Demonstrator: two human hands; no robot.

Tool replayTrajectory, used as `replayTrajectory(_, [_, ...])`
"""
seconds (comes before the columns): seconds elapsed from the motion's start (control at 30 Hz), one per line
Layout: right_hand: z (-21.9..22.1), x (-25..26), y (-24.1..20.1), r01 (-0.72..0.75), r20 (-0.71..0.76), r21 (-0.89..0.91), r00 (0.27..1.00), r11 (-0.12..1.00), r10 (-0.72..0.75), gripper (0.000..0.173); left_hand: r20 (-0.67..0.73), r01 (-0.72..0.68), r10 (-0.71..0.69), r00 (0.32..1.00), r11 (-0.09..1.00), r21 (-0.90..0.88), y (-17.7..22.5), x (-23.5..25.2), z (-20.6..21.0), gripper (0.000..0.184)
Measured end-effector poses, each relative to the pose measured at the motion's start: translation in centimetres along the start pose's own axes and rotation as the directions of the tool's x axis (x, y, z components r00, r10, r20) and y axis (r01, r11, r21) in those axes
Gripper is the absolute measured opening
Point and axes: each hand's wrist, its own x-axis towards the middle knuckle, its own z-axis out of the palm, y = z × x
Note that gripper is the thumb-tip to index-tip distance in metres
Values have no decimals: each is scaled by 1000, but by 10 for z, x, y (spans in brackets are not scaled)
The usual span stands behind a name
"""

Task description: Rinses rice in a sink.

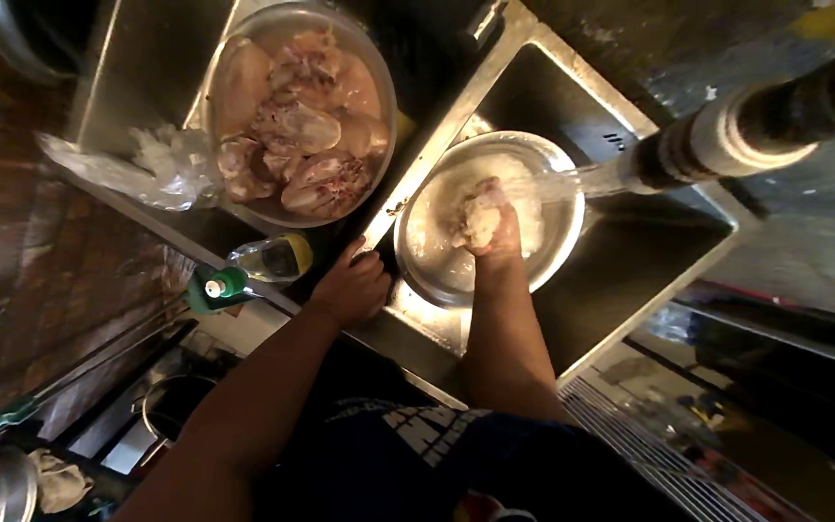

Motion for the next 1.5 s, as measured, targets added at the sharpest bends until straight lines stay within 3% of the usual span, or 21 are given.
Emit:
replayTrajectory(0.13, [9, -19, -14, 60, -254, -153, 962, 986, -97, 34, -10, -7, 7, 1000, 1000, 14, -1, 0, 0, 25])
replayTrajectory(0.23, [9, -27, -17, -11, -371, -513, 905, 858, -210, 27, 9, -14, 13, 1000, 1000, 1, 0, 1, -2, 25])
replayTrajectory(0.3, [7, -33, -17, -95, -332, -761, 907, 642, -259, 24, 21, -13, 13, 1000, 1000, -5, -1, 1, -4, 26])
replayTrajectory(0.37, [4, -37, -11, -61, -178, -924, 943, 379, -282, 41, 55, -6, 6, 998, 1000, 1, -1, 2, -5, 27])
replayTrajectory(0.43, [-1, -39, -1, 7, -9, -997, 978, 72, -210, 59, 46, -6, 6, 999, 1000, 6, 0, 2, -5, 27])
replayTrajectory(0.5, [0, -38, 13, 66, 86, -979, 991, -195, -98, 60, 21, -6, 6, 1000, 1000, -8, 1, 1, -5, 25])
replayTrajectory(0.6, [0, -29, 34, 42, 5, -912, 996, -407, 90, 62, 29, 0, 0, 1000, 1000, -14, 0, 1, -6, 25])
replayTrajectory(0.67, [-5, -22, 35, 8, -113, -866, 971, -499, 212, 48, 28, 2, -2, 1000, 1000, 2, 0, 0, -3, 25])
replayTrajectory(0.77, [-1, -7, 23, -64, -301, -818, 895, -572, 330, 35, 43, 5, -5, 999, 1000, 3, 1, 1, -3, 26])
replayTrajectory(0.9, [15, 11, 30, -255, -489, -736, 841, -627, 232, 36, 46, -5, 4, 999, 1000, 12, -1, 2, -3, 27])
replayTrajectory(0.93, [20, 15, 33, -240, -451, -757, 865, -608, 220, 37, 54, -3, 2, 999, 1000, 13, -1, 1, -4, 28])
replayTrajectory(1.0, [22, 12, 32, -2, -223, -801, 929, -598, 296, 31, 49, -4, 3, 999, 1000, 6, -1, 1, -4, 28])
replayTrajectory(1.07, [-3, 11, 23, 115, -129, -862, 893, -494, 432, 37, 20, -7, 7, 1000, 1000, 3, 0, 1, -3, 27])
replayTrajectory(1.13, [-17, 4, 7, -43, -253, -888, 876, -457, 410, 41, 3, -8, 8, 1000, 1000, 9, -1, 2, -1, 26])
replayTrajectory(1.2, [-7, -5, -1, -200, -338, -867, 909, -456, 245, 37, 21, -4, 3, 1000, 1000, 10, -1, 0, -1, 27])
replayTrajectory(1.23, [14, -8, -10, -301, -422, -849, 880, -434, 216, 39, 37, -2, 2, 999, 1000, 6, 0, 1, -2, 27])
replayTrajectory(1.27, [42, -7, -25, -382, -543, -806, 782, -452, 307, 45, 57, 1, -2, 998, 1000, 6, 1, 2, -4, 27])
replayTrajectory(1.3, [54, -7, -28, -394, -570, -796, 743, -459, 350, 48, 70, 5, -5, 998, 1000, -1, 1, 3, -5, 27])
replayTrajectory(1.37, [19, -10, 10, -205, -288, -902, 942, -381, 174, 37, 47, 5, -5, 999, 1000, 6, -1, 3, -5, 26])
replayTrajectory(1.43, [-6, 0, 13, 54, -189, -832, 908, -553, 373, 38, 31, 2, -2, 1000, 1000, 10, -1, 0, -2, 26])
replayTrajectory(1.5, [-7, 12, -2, 55, -316, -746, 848, -664, 426, 36, 29, 2, -3, 1000, 1000, 9, 0, 2, -2, 26])
